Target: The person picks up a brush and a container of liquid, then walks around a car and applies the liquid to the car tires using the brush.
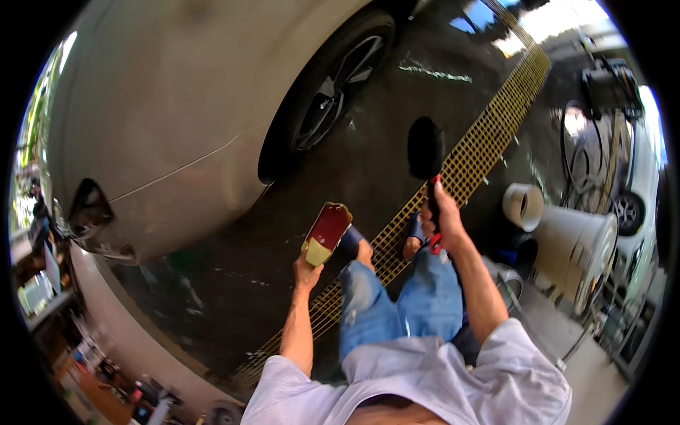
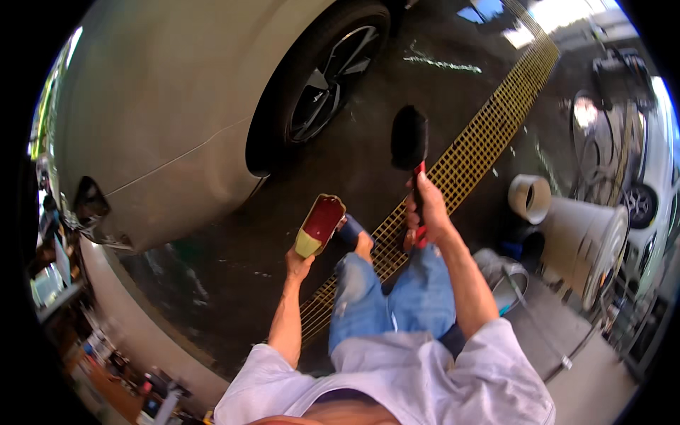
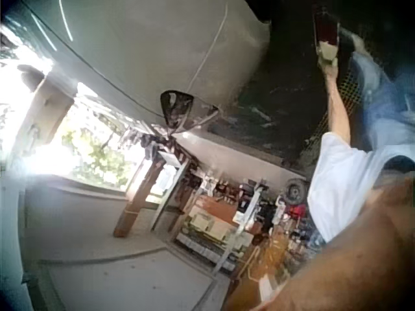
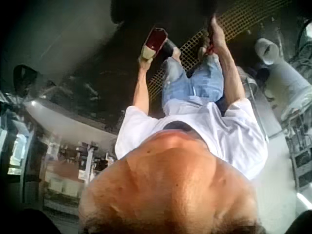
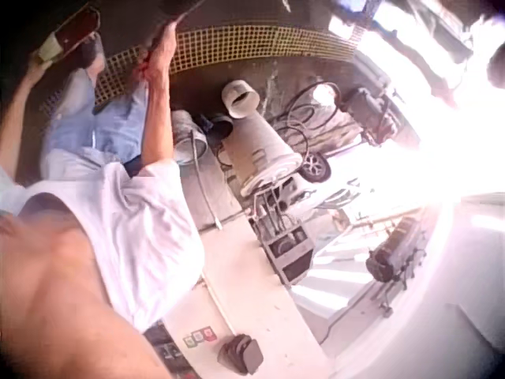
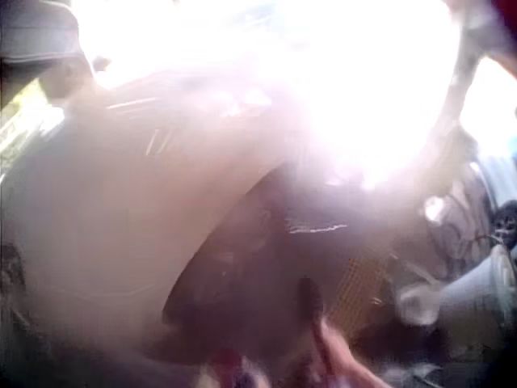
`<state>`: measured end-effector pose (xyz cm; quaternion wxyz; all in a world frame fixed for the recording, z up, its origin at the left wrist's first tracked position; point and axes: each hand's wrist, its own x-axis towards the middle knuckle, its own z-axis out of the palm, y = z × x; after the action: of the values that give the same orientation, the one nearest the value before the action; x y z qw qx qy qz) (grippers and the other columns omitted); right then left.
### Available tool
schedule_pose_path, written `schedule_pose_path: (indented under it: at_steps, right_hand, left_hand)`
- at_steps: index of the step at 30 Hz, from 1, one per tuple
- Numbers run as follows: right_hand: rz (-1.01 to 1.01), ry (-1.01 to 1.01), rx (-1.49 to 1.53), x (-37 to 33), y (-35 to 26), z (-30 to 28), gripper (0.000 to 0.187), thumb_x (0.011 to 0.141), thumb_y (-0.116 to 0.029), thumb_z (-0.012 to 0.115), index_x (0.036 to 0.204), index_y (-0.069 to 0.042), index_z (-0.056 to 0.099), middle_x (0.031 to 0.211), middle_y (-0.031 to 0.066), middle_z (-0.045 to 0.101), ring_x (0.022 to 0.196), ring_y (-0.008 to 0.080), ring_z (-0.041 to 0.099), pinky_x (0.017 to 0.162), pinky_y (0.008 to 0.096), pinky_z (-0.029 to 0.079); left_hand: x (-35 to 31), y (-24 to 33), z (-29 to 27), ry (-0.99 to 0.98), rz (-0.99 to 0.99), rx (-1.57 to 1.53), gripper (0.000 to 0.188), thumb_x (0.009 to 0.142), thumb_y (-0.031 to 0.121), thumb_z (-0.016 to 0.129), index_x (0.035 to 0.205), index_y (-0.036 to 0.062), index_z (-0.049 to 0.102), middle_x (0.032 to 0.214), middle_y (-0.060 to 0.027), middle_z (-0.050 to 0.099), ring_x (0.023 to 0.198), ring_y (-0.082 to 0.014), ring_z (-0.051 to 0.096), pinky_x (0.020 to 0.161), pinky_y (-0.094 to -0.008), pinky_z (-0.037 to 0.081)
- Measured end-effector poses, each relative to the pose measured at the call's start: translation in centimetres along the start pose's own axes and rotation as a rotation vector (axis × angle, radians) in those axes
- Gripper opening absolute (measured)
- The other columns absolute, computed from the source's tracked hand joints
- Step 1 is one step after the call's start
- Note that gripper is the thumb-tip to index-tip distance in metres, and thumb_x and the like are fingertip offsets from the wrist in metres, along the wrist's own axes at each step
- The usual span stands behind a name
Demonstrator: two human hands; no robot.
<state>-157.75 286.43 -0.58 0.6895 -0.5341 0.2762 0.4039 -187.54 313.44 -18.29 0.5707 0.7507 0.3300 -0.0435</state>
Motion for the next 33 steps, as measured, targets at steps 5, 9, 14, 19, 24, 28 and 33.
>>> schedule_pose_path:
  at_steps: [5, 9, 14, 19, 24, 28, 33]
  right_hand:
    - [-0.121, -0.1, -0.077, 10.1, 0.5, 2.9, 0.052, 0.105, -0.057, 0.044, 0.128, -0.01, 0.048, 0.065, 0.0023, 0.047, 0.044, 0.0133, 0.043, 0.04, 0.0285, 0.037]
    - [-0.102, -0.139, -0.05, 17.4, 1.6, 3.2, 0.05, 0.107, -0.055, 0.041, 0.132, -0.012, 0.048, 0.066, 0.0004, 0.046, 0.045, 0.0116, 0.042, 0.042, 0.0275, 0.037]
    - [-0.105, -0.18, -0.052, 22.5, 5.9, -2.6, 0.048, 0.107, -0.055, 0.041, 0.128, -0.013, 0.053, 0.066, 0.0001, 0.046, 0.045, 0.0114, 0.04, 0.039, 0.0267, 0.035]
    - [-0.01, -0.174, 0.12, 28.7, 14.4, -3.7, 0.046, 0.106, -0.054, 0.043, 0.127, -0.015, 0.055, 0.067, 0.0008, 0.046, 0.046, 0.0119, 0.039, 0.04, 0.0276, 0.034]
    - [0.031, -0.208, 0.193, 30.6, 23.2, -5.4, 0.048, 0.107, -0.055, 0.041, 0.126, -0.013, 0.054, 0.067, 0.0022, 0.045, 0.046, 0.0142, 0.039, 0.041, 0.0294, 0.036]
    - [0.113, -0.227, 0.271, 26.4, 29.6, -7.5, 0.051, 0.107, -0.057, 0.038, 0.128, -0.013, 0.052, 0.067, 0.0037, 0.043, 0.044, 0.0137, 0.038, 0.037, 0.0282, 0.036]
    - [0.359, -0.315, 0.095, 15.4, 29.0, -16.0, 0.065, 0.096, -0.072, 0.047, 0.102, -0.008, 0.053, 0.057, 0.0031, 0.04, 0.039, 0.0142, 0.036, 0.036, 0.0286, 0.032]
  left_hand:
    - [3.7, -7.6, 4.6, 0.115, -0.23, -0.094, 0.045, 0.072, 0.014, 0.069, 0.115, -0.0015, 0.067, 0.102, -0.0173, 0.074, 0.097, -0.0276, 0.073, 0.084, -0.0375, 0.055]
    - [6.4, -12.0, 8.2, 0.3, -0.172, -0.108, 0.041, 0.073, 0.012, 0.066, 0.111, -0.0029, 0.067, 0.104, -0.0183, 0.074, 0.098, -0.0242, 0.071, 0.084, -0.0388, 0.055]
    - [10.4, -15.8, 16.1, 0.407, -0.19, -0.202, 0.028, 0.079, 0.005, 0.069, 0.106, -0.0018, 0.068, 0.084, -0.0107, 0.076, 0.078, -0.0171, 0.072, 0.071, -0.0321, 0.056]
    - [11.9, -21.5, 18.2, 0.303, -0.353, -0.174, 0.035, 0.077, 0.004, 0.071, 0.113, 0.0021, 0.069, 0.09, -0.0077, 0.075, 0.087, -0.018, 0.071, 0.078, -0.0324, 0.056]
    - [12.6, -22.1, 22.8, 0.597, -0.138, -0.193, 0.076, 0.074, 0.002, 0.081, 0.143, 0.0046, 0.047, 0.141, -0.0102, 0.049, 0.124, -0.0189, 0.052, 0.102, -0.0316, 0.046]
    - [7.8, -19.5, 30.2, 0.959, -0.367, -0.519, 0.077, 0.08, 0.012, 0.079, 0.145, 0.0011, 0.039, 0.141, -0.0175, 0.047, 0.133, -0.0259, 0.046, 0.113, -0.0419, 0.037]
    - [-2.8, -9.2, 40.8, 0.94, -0.723, -0.719, 0.077, 0.081, 0.015, 0.078, 0.146, 0.0012, 0.039, 0.141, -0.0203, 0.047, 0.133, -0.0298, 0.046, 0.113, -0.044, 0.037]
